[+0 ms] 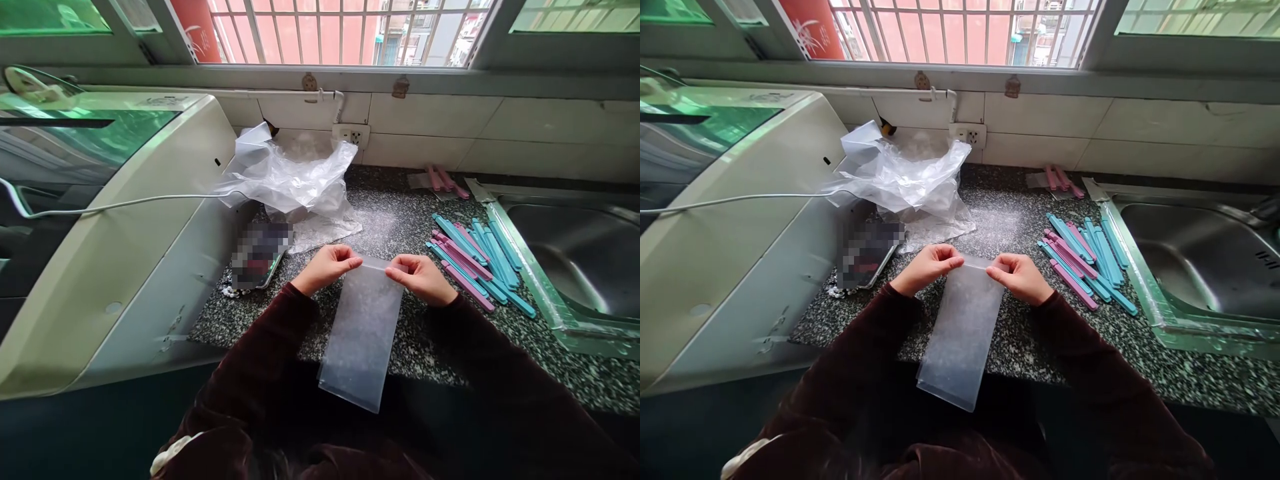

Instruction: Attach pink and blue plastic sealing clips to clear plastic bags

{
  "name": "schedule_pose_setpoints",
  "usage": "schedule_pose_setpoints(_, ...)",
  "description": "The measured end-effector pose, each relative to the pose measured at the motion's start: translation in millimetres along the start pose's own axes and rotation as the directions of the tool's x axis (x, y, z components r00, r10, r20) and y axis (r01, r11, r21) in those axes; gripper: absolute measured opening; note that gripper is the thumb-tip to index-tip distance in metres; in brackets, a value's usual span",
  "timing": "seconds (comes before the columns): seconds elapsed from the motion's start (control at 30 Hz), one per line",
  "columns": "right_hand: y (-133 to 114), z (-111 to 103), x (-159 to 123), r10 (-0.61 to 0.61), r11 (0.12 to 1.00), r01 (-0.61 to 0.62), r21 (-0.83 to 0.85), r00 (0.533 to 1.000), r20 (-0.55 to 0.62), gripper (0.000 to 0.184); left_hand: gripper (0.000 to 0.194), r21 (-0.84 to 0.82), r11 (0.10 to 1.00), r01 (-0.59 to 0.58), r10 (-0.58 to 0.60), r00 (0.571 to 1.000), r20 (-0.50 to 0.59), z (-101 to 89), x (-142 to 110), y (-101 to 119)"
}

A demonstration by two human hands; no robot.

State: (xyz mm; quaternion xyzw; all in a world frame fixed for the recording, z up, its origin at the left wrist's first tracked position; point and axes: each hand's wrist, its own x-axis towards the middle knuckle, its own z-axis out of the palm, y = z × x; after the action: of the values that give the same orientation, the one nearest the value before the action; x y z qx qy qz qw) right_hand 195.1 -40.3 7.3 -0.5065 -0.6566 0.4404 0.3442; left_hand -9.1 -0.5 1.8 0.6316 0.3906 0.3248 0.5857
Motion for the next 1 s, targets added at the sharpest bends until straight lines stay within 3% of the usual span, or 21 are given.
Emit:
schedule_pose_setpoints(0.1, 2, -4, 2, -0.025, 0.999, 0.029, 0.028, 0.993, -0.118, 0.035, 0.037, -0.026, 0.999, 0.044, -0.041, 0.994, 0.106, 1.9, -1, 0)
schedule_pose_setpoints(0.2, 8, -13, 6, -0.029, 0.992, 0.062, 0.11, 0.96, -0.28, 0.033, 0.035, 0.046, 0.991, 0.127, -0.134, 0.96, 0.245, 3.4, -2, -2)
schedule_pose_setpoints(0.27, 11, -19, 8, -0.024, 0.988, 0.077, 0.136, 0.935, -0.353, 0.033, 0.034, 0.097, 0.981, 0.166, -0.187, 0.943, 0.274, 4.7, -1, -5)
schedule_pose_setpoints(0.47, 12, -25, 9, -0.008, 0.98, 0.087, 0.182, 0.92, -0.392, 0.03, 0.034, 0.156, 0.977, 0.144, -0.183, 0.943, 0.277, 6.6, -2, -5)
schedule_pose_setpoints(0.67, 20, -37, 11, -0.006, 0.965, 0.141, 0.219, 0.854, -0.519, 0.03, 0.041, 0.297, 0.947, 0.126, -0.259, 0.846, 0.466, -1.1, -8, -1)
schedule_pose_setpoints(0.77, 21, -37, 10, -0.018, 0.966, 0.14, 0.216, 0.874, -0.486, 0.031, 0.038, 0.292, 0.95, 0.109, -0.247, 0.836, 0.49, -2.0, -8, 0)
schedule_pose_setpoints(0.83, 19, -30, 9, -0.025, 0.969, 0.128, 0.209, 0.9, -0.434, 0.033, 0.036, 0.235, 0.968, 0.091, -0.192, 0.872, 0.451, -0.2, -7, 0)
schedule_pose_setpoints(0.93, 15, -12, 7, -0.017, 0.98, 0.086, 0.177, 0.934, -0.358, 0.035, 0.041, 0.14, 0.988, 0.059, -0.09, 0.97, 0.226, 4.8, -5, -2)
schedule_pose_setpoints(1.0, 14, -1, 7, -0.014, 0.988, 0.064, 0.141, 0.944, -0.33, 0.036, 0.042, 0.087, 0.994, 0.068, -0.076, 0.993, 0.091, 7.7, -3, -6)
